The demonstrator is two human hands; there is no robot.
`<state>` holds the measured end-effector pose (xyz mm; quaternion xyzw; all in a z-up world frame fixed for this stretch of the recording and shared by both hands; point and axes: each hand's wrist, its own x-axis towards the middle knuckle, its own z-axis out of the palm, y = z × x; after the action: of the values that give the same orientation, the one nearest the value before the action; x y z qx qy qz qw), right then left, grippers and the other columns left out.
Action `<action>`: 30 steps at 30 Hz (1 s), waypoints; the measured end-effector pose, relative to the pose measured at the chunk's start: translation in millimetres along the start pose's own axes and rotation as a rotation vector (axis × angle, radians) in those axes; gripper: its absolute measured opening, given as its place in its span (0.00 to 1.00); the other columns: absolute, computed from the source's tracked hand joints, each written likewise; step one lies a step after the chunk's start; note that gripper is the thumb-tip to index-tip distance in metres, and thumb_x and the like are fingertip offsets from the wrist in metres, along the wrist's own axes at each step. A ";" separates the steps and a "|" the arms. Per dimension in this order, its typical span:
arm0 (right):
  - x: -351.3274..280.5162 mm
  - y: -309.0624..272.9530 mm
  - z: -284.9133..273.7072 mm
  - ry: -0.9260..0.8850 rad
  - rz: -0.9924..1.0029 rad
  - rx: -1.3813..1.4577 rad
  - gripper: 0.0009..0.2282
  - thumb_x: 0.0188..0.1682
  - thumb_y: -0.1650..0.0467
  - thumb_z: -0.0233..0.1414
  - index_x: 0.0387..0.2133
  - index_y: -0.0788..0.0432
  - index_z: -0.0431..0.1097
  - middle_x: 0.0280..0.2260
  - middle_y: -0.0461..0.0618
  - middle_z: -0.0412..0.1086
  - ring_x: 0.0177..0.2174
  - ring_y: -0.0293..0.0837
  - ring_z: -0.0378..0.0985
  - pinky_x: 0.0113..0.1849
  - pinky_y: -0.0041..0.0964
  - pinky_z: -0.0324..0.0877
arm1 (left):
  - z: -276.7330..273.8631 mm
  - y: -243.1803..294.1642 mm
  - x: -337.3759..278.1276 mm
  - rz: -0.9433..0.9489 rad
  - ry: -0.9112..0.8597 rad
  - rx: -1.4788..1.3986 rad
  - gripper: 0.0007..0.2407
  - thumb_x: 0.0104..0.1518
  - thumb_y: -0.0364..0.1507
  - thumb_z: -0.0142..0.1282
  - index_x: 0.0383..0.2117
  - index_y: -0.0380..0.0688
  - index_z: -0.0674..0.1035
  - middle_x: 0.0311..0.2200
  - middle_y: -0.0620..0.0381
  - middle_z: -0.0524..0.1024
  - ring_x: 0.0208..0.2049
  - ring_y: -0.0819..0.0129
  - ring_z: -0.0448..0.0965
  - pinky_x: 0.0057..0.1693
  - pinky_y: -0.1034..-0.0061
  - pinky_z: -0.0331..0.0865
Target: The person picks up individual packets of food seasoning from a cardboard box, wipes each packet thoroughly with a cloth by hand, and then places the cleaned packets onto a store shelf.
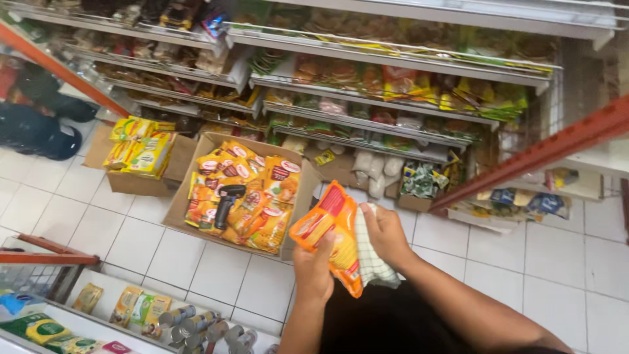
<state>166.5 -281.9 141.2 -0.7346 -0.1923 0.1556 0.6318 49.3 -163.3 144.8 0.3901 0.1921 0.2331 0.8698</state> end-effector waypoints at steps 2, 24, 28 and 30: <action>-9.0 -0.6 -22.4 0.033 -0.093 0.012 0.10 0.60 0.68 0.46 0.37 0.63 0.72 0.29 0.51 0.75 0.32 0.34 0.73 0.36 0.33 0.71 | 23.8 -16.0 -4.4 -0.041 0.037 -0.019 0.17 0.62 0.25 0.57 0.56 0.28 0.73 0.50 0.46 0.77 0.49 0.62 0.78 0.55 0.66 0.73; -126.7 30.1 -186.0 0.117 0.527 0.694 0.18 0.55 0.64 0.47 0.50 0.67 0.70 0.41 0.52 0.78 0.37 0.41 0.82 0.42 0.38 0.77 | 137.3 -92.0 -68.8 -0.219 -0.198 -0.469 0.21 0.64 0.29 0.53 0.61 0.34 0.66 0.59 0.44 0.71 0.60 0.52 0.72 0.64 0.55 0.67; -138.6 15.4 -182.0 0.221 0.316 0.716 0.17 0.55 0.68 0.50 0.53 0.68 0.68 0.45 0.54 0.76 0.42 0.41 0.80 0.46 0.39 0.75 | 125.0 -100.7 -79.1 -0.246 -0.326 -0.286 0.21 0.62 0.24 0.56 0.62 0.36 0.67 0.59 0.48 0.70 0.62 0.57 0.71 0.66 0.58 0.65; -145.2 12.5 -185.9 0.281 0.264 0.730 0.16 0.55 0.69 0.51 0.52 0.70 0.68 0.45 0.55 0.75 0.41 0.42 0.80 0.44 0.40 0.75 | 122.6 -107.4 -83.7 -0.279 -0.322 -0.187 0.21 0.61 0.21 0.57 0.62 0.36 0.68 0.59 0.50 0.71 0.61 0.59 0.71 0.66 0.60 0.64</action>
<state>127.8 -514.5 155.3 -0.4946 0.0596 0.1916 0.8456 71.7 -345.1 151.3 0.3095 0.0806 0.0624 0.9454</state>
